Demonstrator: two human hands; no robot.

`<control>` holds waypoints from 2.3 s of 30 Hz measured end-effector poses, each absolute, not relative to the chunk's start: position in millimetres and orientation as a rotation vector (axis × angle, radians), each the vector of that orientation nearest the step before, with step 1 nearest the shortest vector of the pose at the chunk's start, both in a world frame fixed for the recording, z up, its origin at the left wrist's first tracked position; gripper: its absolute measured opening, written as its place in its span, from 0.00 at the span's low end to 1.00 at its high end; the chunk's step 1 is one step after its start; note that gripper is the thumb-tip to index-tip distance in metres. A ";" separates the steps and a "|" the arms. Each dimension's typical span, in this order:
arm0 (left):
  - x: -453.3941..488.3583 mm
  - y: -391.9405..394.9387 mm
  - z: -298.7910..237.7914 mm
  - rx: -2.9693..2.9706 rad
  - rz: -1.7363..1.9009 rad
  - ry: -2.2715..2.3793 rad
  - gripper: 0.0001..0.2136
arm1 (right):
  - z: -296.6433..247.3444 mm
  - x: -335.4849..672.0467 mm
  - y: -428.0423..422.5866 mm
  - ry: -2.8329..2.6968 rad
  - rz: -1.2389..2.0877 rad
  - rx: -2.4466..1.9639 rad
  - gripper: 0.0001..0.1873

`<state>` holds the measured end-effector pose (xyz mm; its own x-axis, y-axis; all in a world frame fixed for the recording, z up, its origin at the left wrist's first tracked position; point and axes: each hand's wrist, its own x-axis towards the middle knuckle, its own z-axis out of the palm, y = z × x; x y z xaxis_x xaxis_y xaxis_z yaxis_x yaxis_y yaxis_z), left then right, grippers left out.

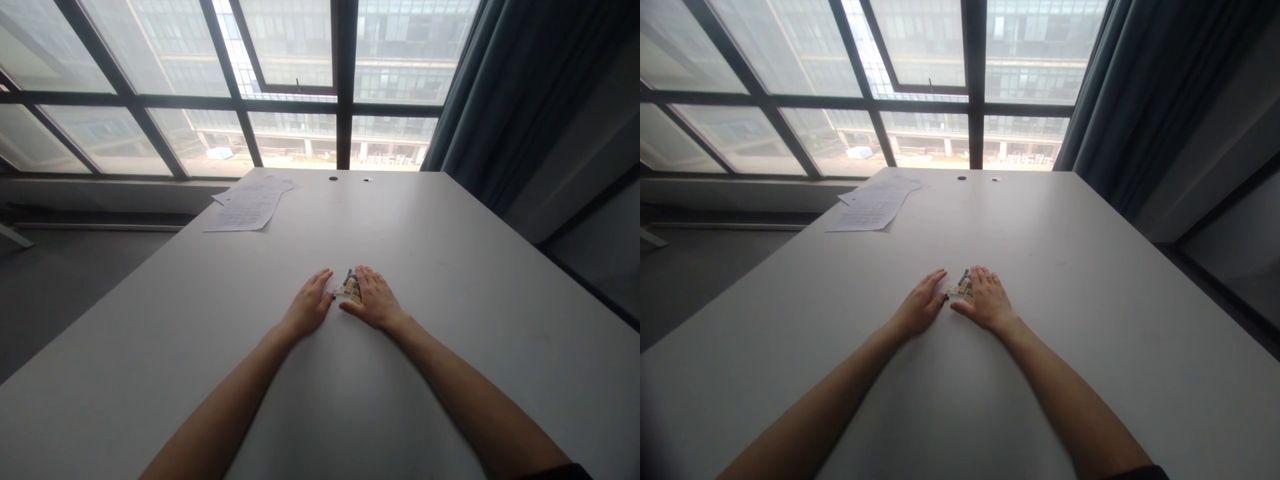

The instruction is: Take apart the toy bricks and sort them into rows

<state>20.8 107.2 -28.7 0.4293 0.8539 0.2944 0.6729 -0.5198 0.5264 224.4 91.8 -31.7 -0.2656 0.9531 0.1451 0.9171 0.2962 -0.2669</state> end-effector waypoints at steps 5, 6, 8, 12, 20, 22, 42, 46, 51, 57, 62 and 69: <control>8.3 91.3 -35.4 2.600 0.470 1.368 0.24 | -28.1 222.3 99.9 -2.363 0.198 -1.684 0.49; 8.1 90.1 -36.3 2.642 0.421 1.380 0.24 | -27.0 222.0 101.2 -2.384 0.201 -1.667 0.47; 8.7 89.3 -37.1 2.684 0.375 1.386 0.24 | -25.1 221.5 103.4 -2.420 0.208 -1.642 0.46; 9.8 90.9 -35.2 2.677 0.364 1.419 0.25 | -23.6 222.4 103.9 -2.451 0.213 -1.569 0.44; 21.2 102.3 -22.3 2.685 0.276 1.291 0.33 | -31.6 240.2 79.2 -2.343 0.173 -1.624 0.50; 28.7 106.7 -20.4 2.704 0.243 1.226 0.32 | -32.9 244.2 73.2 -2.325 0.163 -1.692 0.48; 42.5 110.8 -28.1 2.698 0.542 1.348 0.25 | -31.1 249.7 64.1 -2.051 0.078 -1.550 0.26; 45.5 112.4 -27.0 2.719 0.618 1.338 0.18 | -29.7 248.8 63.5 -1.992 0.073 -1.536 0.25; 53.1 113.7 -23.2 2.680 0.752 1.414 0.12 | -30.1 248.5 63.5 -1.961 0.096 -1.521 0.23; 65.9 114.3 -20.9 2.569 0.797 1.607 0.12 | -30.9 248.9 63.9 -1.946 0.120 -1.525 0.23; 69.1 114.4 -21.5 2.496 0.827 1.698 0.11 | -29.3 248.9 64.3 -1.939 0.162 -1.555 0.23; 66.4 113.3 -22.4 2.441 0.932 1.662 0.11 | -31.3 249.1 66.9 -1.885 0.183 -1.531 0.22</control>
<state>66.4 113.3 -22.4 0.2428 0.8595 0.4499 0.8323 -0.4228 0.3585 249.1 66.9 -31.3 -0.0649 0.9057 0.4190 0.8083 0.2939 -0.5101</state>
